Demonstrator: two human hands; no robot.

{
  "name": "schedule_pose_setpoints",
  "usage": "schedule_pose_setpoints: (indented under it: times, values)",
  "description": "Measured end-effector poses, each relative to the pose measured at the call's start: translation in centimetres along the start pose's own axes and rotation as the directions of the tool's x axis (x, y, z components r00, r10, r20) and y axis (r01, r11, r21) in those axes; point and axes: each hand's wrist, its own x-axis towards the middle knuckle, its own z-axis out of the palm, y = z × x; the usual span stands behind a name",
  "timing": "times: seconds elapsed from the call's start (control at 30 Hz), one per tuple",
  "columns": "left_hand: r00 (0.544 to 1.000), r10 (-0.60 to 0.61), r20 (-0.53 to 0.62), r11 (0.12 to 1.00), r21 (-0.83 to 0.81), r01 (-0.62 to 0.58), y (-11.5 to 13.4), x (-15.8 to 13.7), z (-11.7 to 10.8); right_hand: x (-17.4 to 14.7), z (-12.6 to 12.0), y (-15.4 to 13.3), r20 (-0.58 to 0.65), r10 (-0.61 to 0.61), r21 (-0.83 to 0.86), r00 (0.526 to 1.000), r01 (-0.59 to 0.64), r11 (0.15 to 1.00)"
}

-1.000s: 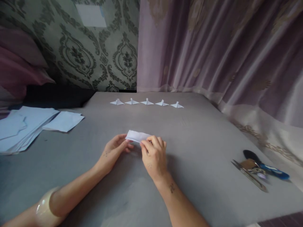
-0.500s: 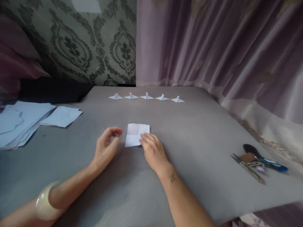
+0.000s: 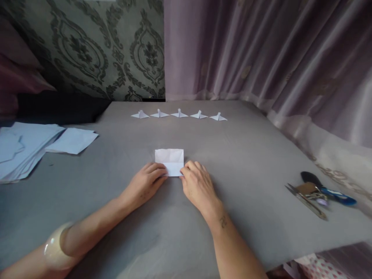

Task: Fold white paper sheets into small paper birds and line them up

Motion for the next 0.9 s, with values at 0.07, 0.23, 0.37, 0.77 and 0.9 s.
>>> schedule_pose_setpoints:
  times: [0.07,0.23,0.37,0.77,0.9]
  values:
    - [0.999,0.026,0.019,0.999,0.033,-0.026,0.2,0.1,-0.2,-0.1,-0.2,-0.2,0.026,0.014,-0.015,1.000,-0.013,1.000]
    - [0.994,0.073,0.080,0.980,0.177,-0.086,0.4,0.3,-0.4,-0.4,-0.2,-0.4,0.044,0.006,-0.006,0.999,-0.006,1.000]
    - [0.988,0.094,0.124,0.968,0.220,-0.120,0.0,0.8,-0.5,-0.6,0.2,-0.5,0.038,0.041,-0.023,0.998,-0.040,0.999]
    - [0.980,-0.043,0.195,0.989,0.144,0.015,0.2,3.4,-0.9,-0.4,1.3,-0.8,-0.053,0.143,-0.058,0.988,-0.146,0.988]
    - [0.978,-0.088,0.190,0.982,0.183,0.053,0.0,3.9,-0.8,-0.2,1.8,-0.5,-0.065,0.183,-0.032,0.981,-0.185,0.982]
